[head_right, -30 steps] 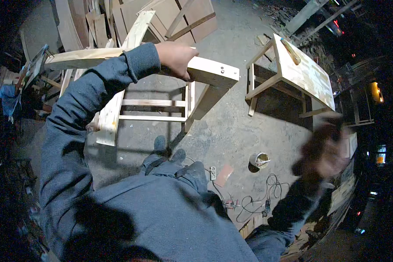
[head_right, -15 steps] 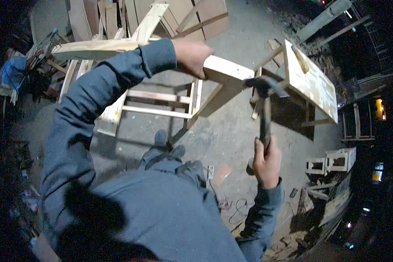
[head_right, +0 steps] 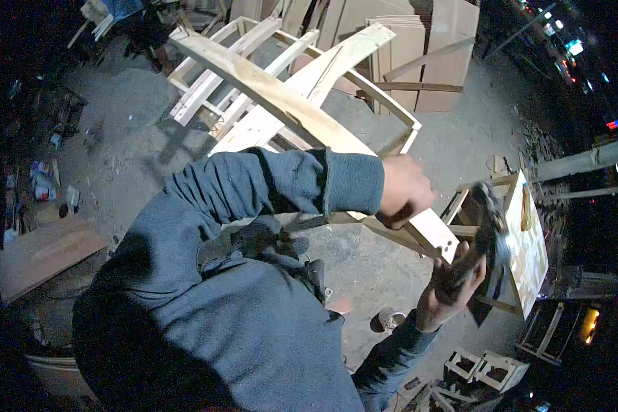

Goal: Assembling wooden planks into a frame using a hammer and a drill.

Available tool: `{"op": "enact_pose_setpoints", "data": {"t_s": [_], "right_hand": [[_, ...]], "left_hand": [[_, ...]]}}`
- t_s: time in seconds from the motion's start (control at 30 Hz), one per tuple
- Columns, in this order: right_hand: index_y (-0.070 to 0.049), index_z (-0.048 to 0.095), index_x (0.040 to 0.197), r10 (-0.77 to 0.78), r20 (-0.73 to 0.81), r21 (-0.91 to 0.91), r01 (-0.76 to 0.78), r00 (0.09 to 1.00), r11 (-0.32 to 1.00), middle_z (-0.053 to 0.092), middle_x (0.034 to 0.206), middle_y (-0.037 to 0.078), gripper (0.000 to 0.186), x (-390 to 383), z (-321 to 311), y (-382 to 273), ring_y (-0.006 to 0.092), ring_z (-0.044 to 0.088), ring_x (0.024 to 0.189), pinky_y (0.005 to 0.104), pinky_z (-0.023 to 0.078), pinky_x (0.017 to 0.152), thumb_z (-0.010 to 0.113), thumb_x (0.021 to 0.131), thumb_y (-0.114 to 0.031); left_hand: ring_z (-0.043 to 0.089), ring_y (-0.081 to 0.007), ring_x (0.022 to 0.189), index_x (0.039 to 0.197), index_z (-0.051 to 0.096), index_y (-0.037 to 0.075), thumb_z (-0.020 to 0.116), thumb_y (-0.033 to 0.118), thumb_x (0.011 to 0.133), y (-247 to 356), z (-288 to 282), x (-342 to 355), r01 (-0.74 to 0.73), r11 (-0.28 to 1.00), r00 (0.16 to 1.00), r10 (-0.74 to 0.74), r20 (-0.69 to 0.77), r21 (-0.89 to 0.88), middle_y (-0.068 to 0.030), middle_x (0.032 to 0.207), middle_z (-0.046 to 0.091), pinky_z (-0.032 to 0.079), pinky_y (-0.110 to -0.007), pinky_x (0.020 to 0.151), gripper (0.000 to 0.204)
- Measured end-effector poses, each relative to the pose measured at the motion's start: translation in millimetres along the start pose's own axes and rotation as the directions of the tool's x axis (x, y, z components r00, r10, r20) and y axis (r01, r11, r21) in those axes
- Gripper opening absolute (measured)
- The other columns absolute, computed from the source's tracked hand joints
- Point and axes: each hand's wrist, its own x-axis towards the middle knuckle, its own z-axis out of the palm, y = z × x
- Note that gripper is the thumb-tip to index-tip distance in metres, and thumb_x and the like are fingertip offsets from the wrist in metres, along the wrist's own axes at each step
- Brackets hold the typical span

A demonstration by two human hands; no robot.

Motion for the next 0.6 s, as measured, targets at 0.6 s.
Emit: {"op": "enact_pose_setpoints", "data": {"t_s": [0.6], "right_hand": [[0.001, 0.063, 0.114, -0.095, 0.044, -0.132, 0.100, 0.995, 0.986, 0.054, 0.128, 0.013, 0.031, 60, 39, 0, 0.0252, 0.053, 0.115, 0.0359, 0.043, 0.102, 0.067, 0.083, 0.001]], "left_hand": [[0.066, -0.0288, 0.088, 0.117, 0.060, 0.015, 0.075, 0.023, 0.068, -133, -36, -148, 0.267, 0.957, 0.941, -0.234, -0.243, 0.114, -0.0093, 0.093, 0.067, 0.053, -0.042, 0.072, 0.052]]}}
